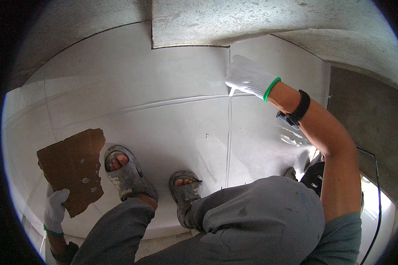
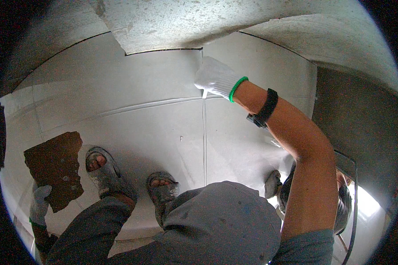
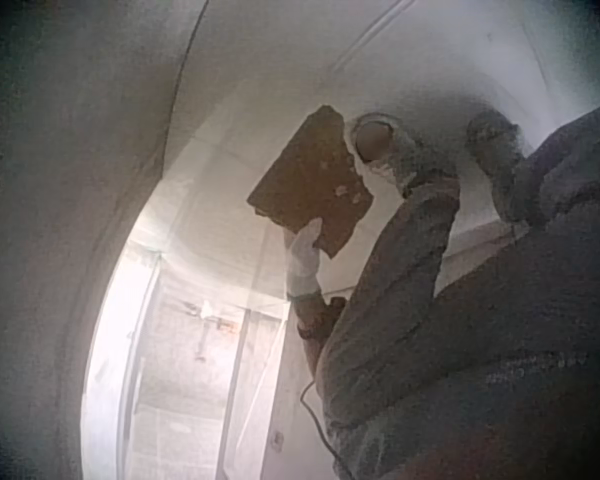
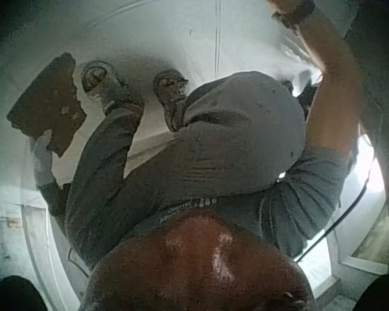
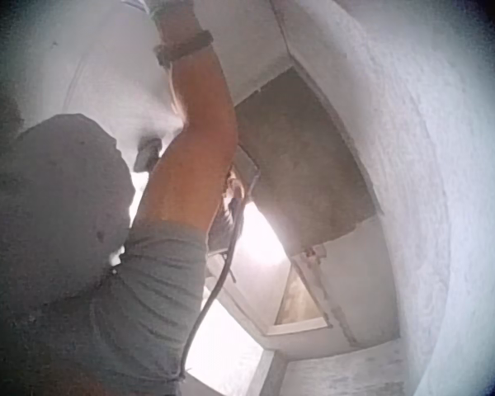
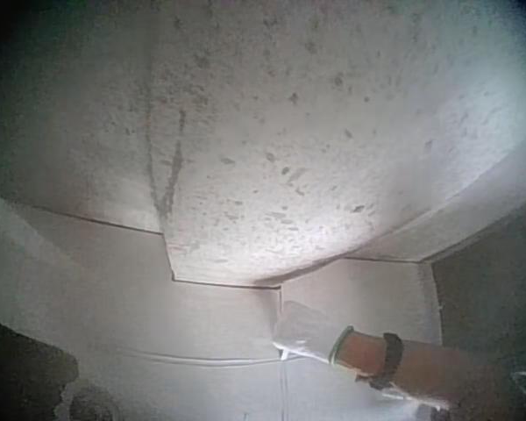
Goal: Applying white grout or sealant to the gaps between floor tiles using a small putty knife and a piece of cardboard to hold the material.
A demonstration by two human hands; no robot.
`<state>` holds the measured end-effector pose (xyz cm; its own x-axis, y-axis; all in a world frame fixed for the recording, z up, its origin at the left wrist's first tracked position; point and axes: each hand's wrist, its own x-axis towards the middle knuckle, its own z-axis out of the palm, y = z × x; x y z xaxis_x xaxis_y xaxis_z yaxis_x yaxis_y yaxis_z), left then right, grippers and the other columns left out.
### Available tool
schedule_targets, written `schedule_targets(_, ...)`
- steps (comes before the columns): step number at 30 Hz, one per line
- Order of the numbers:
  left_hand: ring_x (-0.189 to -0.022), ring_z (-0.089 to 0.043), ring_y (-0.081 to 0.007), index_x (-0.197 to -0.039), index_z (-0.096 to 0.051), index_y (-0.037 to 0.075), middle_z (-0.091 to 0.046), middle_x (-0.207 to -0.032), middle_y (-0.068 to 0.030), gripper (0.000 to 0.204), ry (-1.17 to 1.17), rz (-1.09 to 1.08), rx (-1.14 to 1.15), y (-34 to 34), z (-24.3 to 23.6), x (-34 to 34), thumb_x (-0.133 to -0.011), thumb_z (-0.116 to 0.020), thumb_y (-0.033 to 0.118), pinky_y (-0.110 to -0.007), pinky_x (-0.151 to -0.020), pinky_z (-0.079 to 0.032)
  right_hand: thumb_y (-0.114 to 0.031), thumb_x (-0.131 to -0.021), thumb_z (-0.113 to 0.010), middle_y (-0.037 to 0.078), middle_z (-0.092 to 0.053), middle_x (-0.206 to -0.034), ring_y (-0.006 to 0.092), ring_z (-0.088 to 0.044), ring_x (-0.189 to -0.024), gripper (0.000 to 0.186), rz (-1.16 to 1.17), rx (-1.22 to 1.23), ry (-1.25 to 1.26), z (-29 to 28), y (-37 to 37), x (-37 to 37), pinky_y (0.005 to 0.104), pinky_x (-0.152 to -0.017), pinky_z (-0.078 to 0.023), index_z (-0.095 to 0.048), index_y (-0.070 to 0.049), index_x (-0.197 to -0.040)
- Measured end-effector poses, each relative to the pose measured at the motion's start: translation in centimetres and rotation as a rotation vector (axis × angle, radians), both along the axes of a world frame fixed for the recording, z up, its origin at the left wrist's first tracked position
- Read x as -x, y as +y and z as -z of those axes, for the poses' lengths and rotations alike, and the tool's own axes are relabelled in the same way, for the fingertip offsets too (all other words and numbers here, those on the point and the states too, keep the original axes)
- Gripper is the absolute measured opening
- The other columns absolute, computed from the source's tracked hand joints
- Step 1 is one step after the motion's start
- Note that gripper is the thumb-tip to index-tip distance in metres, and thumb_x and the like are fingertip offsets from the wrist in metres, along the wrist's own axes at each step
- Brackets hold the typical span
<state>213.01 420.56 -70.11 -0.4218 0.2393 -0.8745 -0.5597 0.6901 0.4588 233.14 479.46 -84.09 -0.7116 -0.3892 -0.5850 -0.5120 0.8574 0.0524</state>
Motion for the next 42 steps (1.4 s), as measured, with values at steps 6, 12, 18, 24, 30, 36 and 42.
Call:
schedule_targets(6, -0.114, -0.070, -0.0330, -0.152, -0.040, -0.006, -0.063, -0.135, -0.0231, 0.088, -0.027, 0.004, -0.041, 0.3, 0.2, 0.1, -0.075, -0.067, 0.026, -0.041, -0.095, -0.060, -0.013, -0.079, -0.075, 0.009, -0.068, -0.074, 0.0281, -0.068, -0.074, 0.010, 0.005, 0.074, 0.070, 1.2, 1.0, -0.4, 0.0399, -0.076, -0.054, -0.070, -0.012, -0.070)
schedule_targets(12, -0.122, -0.067, -0.0320, -0.149, -0.052, -0.001, -0.065, -0.139, -0.0172, 0.084, -0.102, -0.009, -0.025, 0.4, -0.1, 0.6, -0.076, -0.075, 0.033, -0.044, -0.105, -0.055, -0.008, -0.078, -0.073, 0.012, -0.068, -0.074, 0.0313, -0.070, -0.076, 0.009, 0.029, 0.123, 0.149, 1.4, 1.3, -0.4, 0.0412, -0.072, -0.057, -0.069, -0.008, -0.070)
schedule_targets(18, -0.125, -0.065, -0.0311, -0.151, -0.048, 0.000, -0.063, -0.142, -0.0165, 0.085, -0.112, 0.003, 0.000, 0.6, -0.3, 0.8, -0.076, -0.076, 0.029, -0.043, -0.106, -0.054, -0.008, -0.078, -0.073, 0.015, -0.069, -0.076, 0.0329, -0.071, -0.078, 0.011, 0.128, 0.091, 0.082, 1.4, 1.0, 0.5, 0.0423, -0.074, -0.058, -0.068, -0.005, -0.069)
schedule_targets(24, -0.126, -0.065, -0.0311, -0.152, -0.047, 0.000, -0.062, -0.142, -0.0165, 0.085, -0.127, -0.024, -0.008, 1.2, -0.6, 0.7, -0.076, -0.075, 0.026, -0.043, -0.108, -0.053, -0.006, -0.081, -0.073, 0.014, -0.070, -0.080, 0.0324, -0.071, -0.081, 0.010, 0.052, 0.070, 0.112, 1.4, 1.5, 0.3, 0.0398, -0.076, -0.057, -0.068, -0.006, -0.072)
schedule_targets(30, -0.126, -0.065, -0.0316, -0.151, -0.047, 0.000, -0.063, -0.142, -0.0165, 0.085, -0.127, -0.028, 0.009, 0.8, -0.5, 0.7, -0.075, -0.075, 0.025, -0.043, -0.107, -0.054, -0.007, -0.082, -0.073, 0.013, -0.069, -0.080, 0.0325, -0.069, -0.079, 0.011, 0.041, 0.078, 0.090, 1.5, 1.6, 0.1, 0.0396, -0.077, -0.057, -0.067, -0.007, -0.073)
schedule_targets(36, -0.116, -0.070, -0.0338, -0.151, -0.041, -0.005, -0.063, -0.135, -0.0231, 0.084, -0.070, -0.018, -0.012, 1.1, -0.2, 0.2, -0.076, -0.067, 0.023, -0.043, -0.095, -0.062, -0.008, -0.082, -0.073, 0.012, -0.069, -0.079, 0.0301, -0.068, -0.080, 0.012, 0.251, 0.190, 0.119, 2.8, 2.7, -0.7, 0.0409, -0.080, -0.056, -0.066, -0.008, -0.072)
schedule_targets(42, -0.115, -0.070, -0.0339, -0.151, -0.040, -0.004, -0.063, -0.136, -0.0229, 0.084, -0.065, -0.032, -0.035, 1.0, -0.3, 0.1, -0.077, -0.068, 0.022, -0.043, -0.094, -0.062, -0.009, -0.082, -0.071, 0.010, -0.067, -0.077, 0.0285, -0.067, -0.080, 0.012, 0.146, 0.111, 0.136, 2.0, 2.3, 0.3, 0.0411, -0.085, -0.053, -0.065, -0.010, -0.072)
